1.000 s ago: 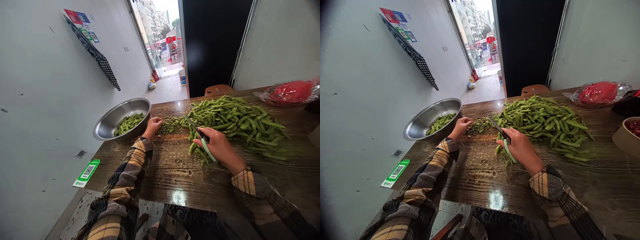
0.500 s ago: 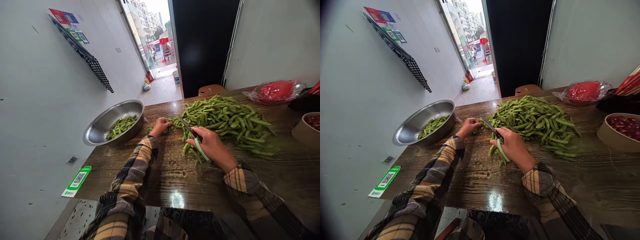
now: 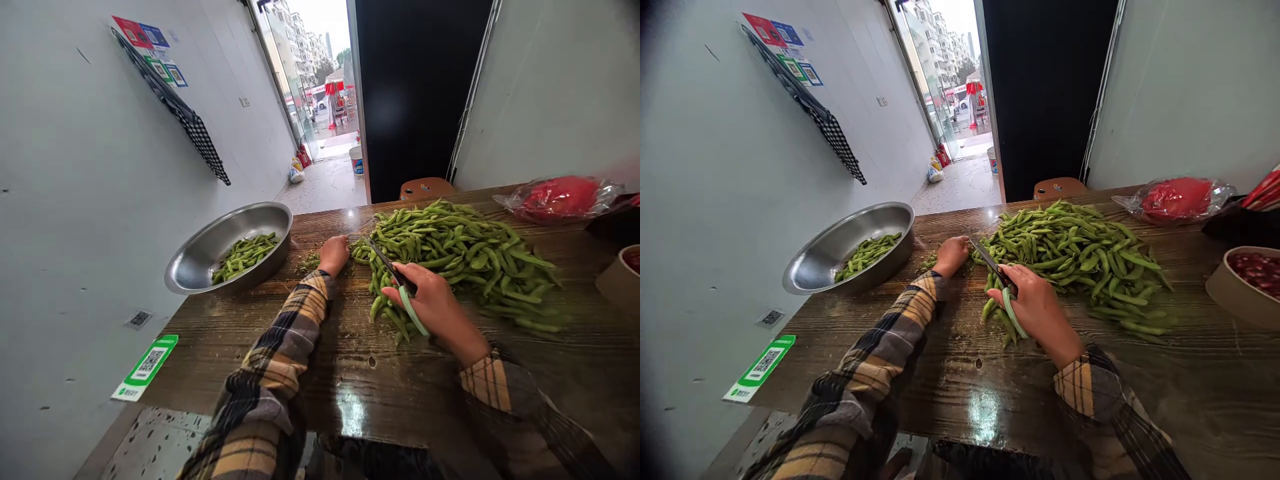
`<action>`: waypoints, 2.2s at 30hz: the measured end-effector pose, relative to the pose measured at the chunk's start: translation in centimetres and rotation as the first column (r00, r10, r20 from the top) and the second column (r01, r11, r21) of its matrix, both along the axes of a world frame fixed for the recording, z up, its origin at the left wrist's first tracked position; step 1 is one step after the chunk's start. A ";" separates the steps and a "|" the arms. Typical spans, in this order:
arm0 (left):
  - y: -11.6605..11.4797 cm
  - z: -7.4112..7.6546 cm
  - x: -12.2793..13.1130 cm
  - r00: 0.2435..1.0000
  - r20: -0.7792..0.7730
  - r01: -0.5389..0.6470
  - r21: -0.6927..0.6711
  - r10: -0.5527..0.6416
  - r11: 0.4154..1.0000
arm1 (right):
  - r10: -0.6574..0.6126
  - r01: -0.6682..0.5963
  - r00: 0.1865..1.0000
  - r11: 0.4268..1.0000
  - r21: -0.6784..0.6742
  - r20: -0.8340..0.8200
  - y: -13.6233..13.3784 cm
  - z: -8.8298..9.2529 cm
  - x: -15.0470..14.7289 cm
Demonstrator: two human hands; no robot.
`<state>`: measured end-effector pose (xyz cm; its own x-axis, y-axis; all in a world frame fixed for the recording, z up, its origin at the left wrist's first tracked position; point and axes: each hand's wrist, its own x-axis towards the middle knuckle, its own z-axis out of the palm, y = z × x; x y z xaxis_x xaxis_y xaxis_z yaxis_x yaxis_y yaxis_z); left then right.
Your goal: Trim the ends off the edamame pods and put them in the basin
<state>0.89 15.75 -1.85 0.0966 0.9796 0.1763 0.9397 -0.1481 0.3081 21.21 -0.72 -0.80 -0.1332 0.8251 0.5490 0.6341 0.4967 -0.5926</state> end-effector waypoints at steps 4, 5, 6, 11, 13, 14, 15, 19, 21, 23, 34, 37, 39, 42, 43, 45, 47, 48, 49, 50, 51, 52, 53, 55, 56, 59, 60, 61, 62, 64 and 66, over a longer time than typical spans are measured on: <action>-0.1 -1.1 2.2 0.991 -0.134 0.024 -0.025 -0.027 0.999 | -0.020 0.020 1.000 1.000 0.017 0.004 0.3 -0.4 0.2; -0.2 -1.2 2.3 0.986 -0.159 0.040 -0.030 -0.044 0.999 | -0.023 0.023 1.000 0.999 0.022 0.007 0.3 -0.5 0.2; -0.3 -1.2 2.1 0.981 -0.183 0.058 -0.036 -0.064 0.998 | -0.024 0.024 1.000 0.999 0.028 0.010 0.3 -0.5 0.2; -2.1 -0.3 -1.4 0.946 -0.284 0.140 -0.075 -0.155 0.987 | -0.005 0.005 1.000 1.000 0.014 0.011 0.2 -0.4 0.2; -2.9 0.4 -3.6 0.932 -0.323 0.141 -0.088 -0.162 0.986 | 0.000 0.000 1.000 1.000 0.010 0.004 0.2 -0.3 0.1; -3.3 0.8 -4.5 0.927 -0.343 0.132 -0.091 -0.156 0.987 | -0.001 0.001 1.000 1.000 0.012 0.002 0.2 -0.3 0.1; -3.5 1.2 -5.4 0.922 -0.360 0.118 -0.090 -0.143 0.989 | -0.005 0.005 1.000 1.000 0.015 -0.001 0.2 -0.3 0.1; -3.7 2.4 -5.9 0.922 -0.380 0.059 -0.057 -0.076 0.997 | -0.024 0.025 1.000 0.999 0.028 -0.020 0.2 -0.2 0.3; -3.3 2.4 -4.3 0.932 -0.354 0.056 -0.053 -0.071 0.997 | -0.025 0.025 0.999 0.999 0.027 -0.027 0.2 -0.1 0.4; -2.9 2.0 -1.8 0.945 -0.315 0.071 -0.071 -0.089 0.995 | -0.026 0.027 0.999 0.999 0.021 -0.024 0.3 -0.1 0.5; -5.4 0.8 8.6 0.991 -0.024 0.129 -0.158 -0.135 0.979 | -0.050 0.050 0.998 0.999 0.003 -0.042 0.2 0.1 1.1; -6.6 1.2 10.0 0.971 0.061 0.239 -0.168 -0.232 0.956 | -0.056 0.055 0.996 0.998 -0.010 -0.062 0.3 0.2 1.4; -7.3 1.4 9.5 0.949 0.111 0.307 -0.120 -0.295 0.944 | -0.053 0.052 0.996 0.999 -0.010 -0.075 0.4 0.2 1.5; -7.5 1.6 6.4 0.949 0.148 0.283 -0.009 -0.279 0.959 | -0.072 0.072 0.993 0.997 -0.001 -0.094 0.5 0.2 1.4; -7.3 1.6 5.0 0.972 0.119 0.207 -0.018 -0.203 0.978 | -0.078 0.078 0.992 0.997 -0.002 -0.099 0.5 0.2 1.3; -6.7 1.6 2.2 0.991 0.078 0.107 -0.024 -0.105 0.994 | -0.071 0.070 0.992 0.998 -0.006 -0.102 0.6 0.2 1.1; -6.0 1.3 0.3 0.999 0.034 0.023 -0.030 -0.022 0.999 | -0.051 0.051 0.994 0.999 -0.004 -0.100 0.5 0.2 1.0; -5.7 1.1 -0.2 1.000 0.012 -0.001 -0.034 0.001 0.999 | -0.045 0.045 0.994 0.999 -0.002 -0.100 0.5 0.2 1.0; -5.4 0.8 -0.3 1.000 -0.011 -0.013 -0.039 0.012 0.999 | -0.045 0.046 0.994 0.999 0.002 -0.101 0.5 0.2 1.0; -5.1 0.5 -0.2 0.999 -0.033 -0.013 -0.045 0.011 0.999 | -0.050 0.051 0.994 0.999 0.005 -0.102 0.5 0.2 1.0; -4.9 0.3 0.2 0.999 -0.054 -0.003 -0.050 0.001 0.999 | -0.056 0.057 0.993 0.998 0.008 -0.102 0.5 0.2 1.0; -4.7 0.0 0.8 0.997 -0.073 0.013 -0.055 -0.017 0.998 | -0.061 0.062 0.993 0.998 0.008 -0.100 0.5 0.2 1.0; -4.5 -0.2 1.5 0.995 -0.091 0.032 -0.061 -0.038 0.998 | -0.065 0.066 0.993 0.998 0.007 -0.096 0.5 0.3 1.0; -4.1 -0.5 2.9 0.989 -0.123 0.078 -0.076 -0.087 0.994 | -0.067 0.068 0.994 0.998 0.003 -0.086 0.5 0.3 1.0; -4.0 -0.6 3.5 0.984 -0.137 0.103 -0.085 -0.114 0.991 | -0.064 0.064 0.995 0.998 -0.001 -0.081 0.4 0.4 0.9; -3.8 -0.7 4.7 0.967 -0.169 0.174 -0.105 -0.190 0.979 | -0.051 0.050 0.996 0.999 -0.010 -0.067 0.3 0.5 0.9; -3.8 -0.7 4.7 0.962 -0.179 0.191 -0.110 -0.208 0.975 | -0.050 0.049 0.997 0.999 -0.014 -0.065 0.3 0.5 0.9; -3.8 -0.7 4.5 0.957 -0.190 0.199 -0.113 -0.218 0.973 | -0.052 0.051 0.996 0.999 -0.018 -0.066 0.3 0.5 0.9; -3.8 -0.6 4.0 0.955 -0.202 0.197 -0.116 -0.217 0.974 | -0.055 0.054 0.996 0.998 -0.023 -0.070 0.3 0.5 0.8; -3.9 -0.3 2.5 0.955 -0.232 0.161 -0.118 -0.184 0.980 | -0.062 0.059 0.994 0.998 -0.033 -0.085 0.3 0.5 0.8; -3.9 0.2 0.3 0.958 -0.263 0.091 -0.114 -0.118 0.989 | -0.060 0.056 0.994 0.998 -0.038 -0.094 0.3 0.5 0.8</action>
